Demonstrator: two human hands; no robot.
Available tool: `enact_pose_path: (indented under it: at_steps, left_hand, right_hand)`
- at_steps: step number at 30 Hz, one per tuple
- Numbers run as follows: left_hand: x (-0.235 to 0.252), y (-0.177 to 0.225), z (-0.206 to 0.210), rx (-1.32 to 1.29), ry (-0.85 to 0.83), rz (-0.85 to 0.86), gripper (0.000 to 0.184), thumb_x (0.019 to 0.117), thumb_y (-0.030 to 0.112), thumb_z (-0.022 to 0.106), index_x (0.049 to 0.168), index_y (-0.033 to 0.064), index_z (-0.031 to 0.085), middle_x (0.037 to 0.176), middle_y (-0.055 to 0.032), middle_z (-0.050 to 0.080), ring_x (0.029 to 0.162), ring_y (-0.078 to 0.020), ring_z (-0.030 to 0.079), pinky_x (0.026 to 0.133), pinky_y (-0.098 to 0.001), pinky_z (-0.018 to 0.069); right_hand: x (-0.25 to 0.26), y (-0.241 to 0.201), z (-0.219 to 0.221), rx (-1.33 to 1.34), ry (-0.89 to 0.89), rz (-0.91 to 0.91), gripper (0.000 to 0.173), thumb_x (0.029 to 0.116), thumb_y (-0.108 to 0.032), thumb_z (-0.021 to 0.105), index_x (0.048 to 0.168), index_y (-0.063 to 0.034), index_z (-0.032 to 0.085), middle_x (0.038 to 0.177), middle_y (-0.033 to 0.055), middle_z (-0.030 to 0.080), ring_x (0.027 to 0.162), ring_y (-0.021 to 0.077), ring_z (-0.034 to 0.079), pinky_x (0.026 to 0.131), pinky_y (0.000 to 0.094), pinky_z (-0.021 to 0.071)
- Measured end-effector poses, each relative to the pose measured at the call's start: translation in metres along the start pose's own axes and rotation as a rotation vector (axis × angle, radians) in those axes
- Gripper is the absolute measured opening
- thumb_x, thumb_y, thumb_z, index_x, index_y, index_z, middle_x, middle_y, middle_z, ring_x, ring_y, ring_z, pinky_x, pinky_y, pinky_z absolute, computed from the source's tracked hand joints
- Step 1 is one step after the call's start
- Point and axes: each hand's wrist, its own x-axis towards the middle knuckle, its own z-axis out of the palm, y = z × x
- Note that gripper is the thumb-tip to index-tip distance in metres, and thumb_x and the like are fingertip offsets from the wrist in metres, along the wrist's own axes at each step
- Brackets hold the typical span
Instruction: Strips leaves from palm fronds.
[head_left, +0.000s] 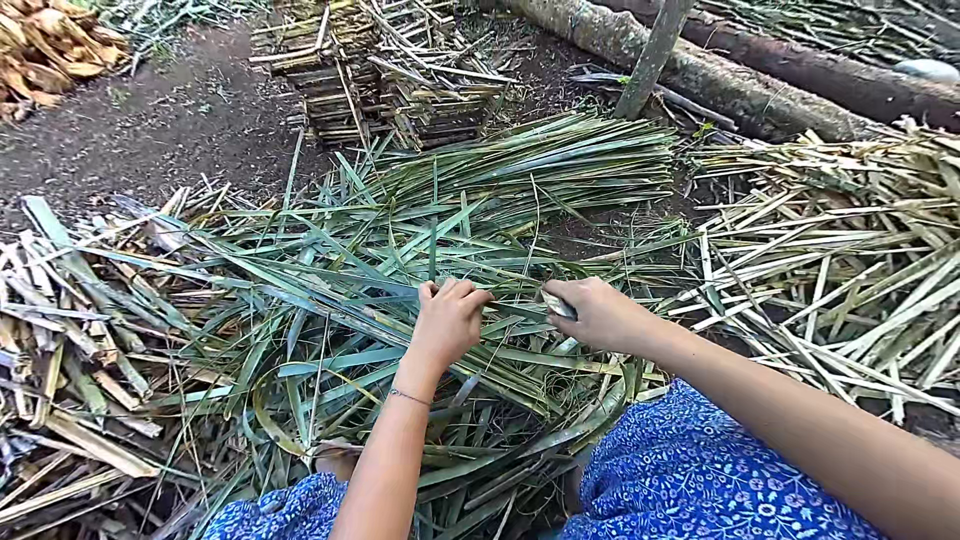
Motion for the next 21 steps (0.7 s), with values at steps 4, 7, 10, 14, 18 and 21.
enact_pose_path:
  at_steps: [4, 7, 10, 14, 18, 21]
  left_hand:
    - [0.004, -0.002, -0.014, -0.003, 0.042, 0.002, 0.024, 0.0975, 0.010, 0.056, 0.108, 0.0131, 0.077, 0.097, -0.0072, 0.072, 0.098, -0.0295, 0.067, 0.095, -0.0665, 0.0371]
    - [0.002, -0.017, -0.034, 0.035, 0.130, -0.080, 0.024, 0.1007, 0.013, 0.054, 0.111, 0.0114, 0.076, 0.103, -0.0095, 0.073, 0.103, -0.0323, 0.067, 0.096, -0.0704, 0.0351]
    - [-0.010, -0.040, -0.059, 0.140, 0.338, -0.350, 0.031, 0.1026, 0.016, 0.056, 0.131, 0.0092, 0.066, 0.134, -0.0205, 0.062, 0.129, -0.0458, 0.053, 0.101, -0.0772, 0.0300]
    - [-0.007, -0.031, -0.069, -0.047, 0.763, -0.529, 0.056, 0.0970, 0.020, 0.055, 0.149, 0.0017, 0.044, 0.155, -0.0264, 0.036, 0.143, -0.0461, 0.032, 0.112, -0.0671, 0.0262]
    - [0.011, 0.025, -0.054, -0.521, 0.585, -0.373, 0.041, 0.1041, 0.016, 0.046, 0.139, -0.0042, 0.051, 0.142, -0.0211, 0.053, 0.132, -0.0285, 0.051, 0.106, -0.0467, 0.0450]
    - [0.021, 0.069, -0.040, -0.813, 0.367, -0.262, 0.036, 0.1057, 0.016, 0.042, 0.133, 0.0007, 0.061, 0.131, -0.0113, 0.062, 0.120, -0.0172, 0.059, 0.100, -0.0388, 0.0500]
  right_hand:
    - [-0.003, -0.005, -0.008, -0.069, 0.013, -0.013, 0.024, 0.0969, -0.007, 0.066, 0.119, -0.0001, 0.066, 0.094, 0.0159, 0.070, 0.084, 0.0297, 0.069, 0.079, 0.0499, 0.0556]
    - [-0.010, -0.001, -0.019, -0.108, 0.129, -0.079, 0.022, 0.0887, 0.003, 0.069, 0.110, 0.0025, 0.070, 0.095, 0.0175, 0.070, 0.085, 0.0321, 0.069, 0.078, 0.0529, 0.0563]
    - [-0.019, 0.005, -0.034, -0.104, 0.272, -0.072, 0.017, 0.0865, 0.006, 0.069, 0.102, 0.0025, 0.071, 0.093, 0.0169, 0.071, 0.084, 0.0316, 0.070, 0.077, 0.0541, 0.0567]
    - [-0.026, 0.002, -0.048, 0.259, 0.367, 0.101, 0.016, 0.0985, -0.002, 0.061, 0.113, -0.0016, 0.067, 0.086, 0.0073, 0.066, 0.068, 0.0140, 0.060, 0.065, 0.0354, 0.0520]
    - [-0.023, -0.015, -0.038, 0.849, 0.260, 0.063, 0.018, 0.0950, 0.001, 0.055, 0.110, -0.0062, 0.062, 0.080, -0.0015, 0.064, 0.057, 0.0022, 0.054, 0.052, 0.0163, 0.0458]
    - [-0.021, -0.023, -0.024, 1.056, 0.032, -0.001, 0.014, 0.0941, -0.004, 0.058, 0.105, -0.0097, 0.063, 0.082, -0.0038, 0.067, 0.058, -0.0005, 0.055, 0.053, 0.0132, 0.0457]
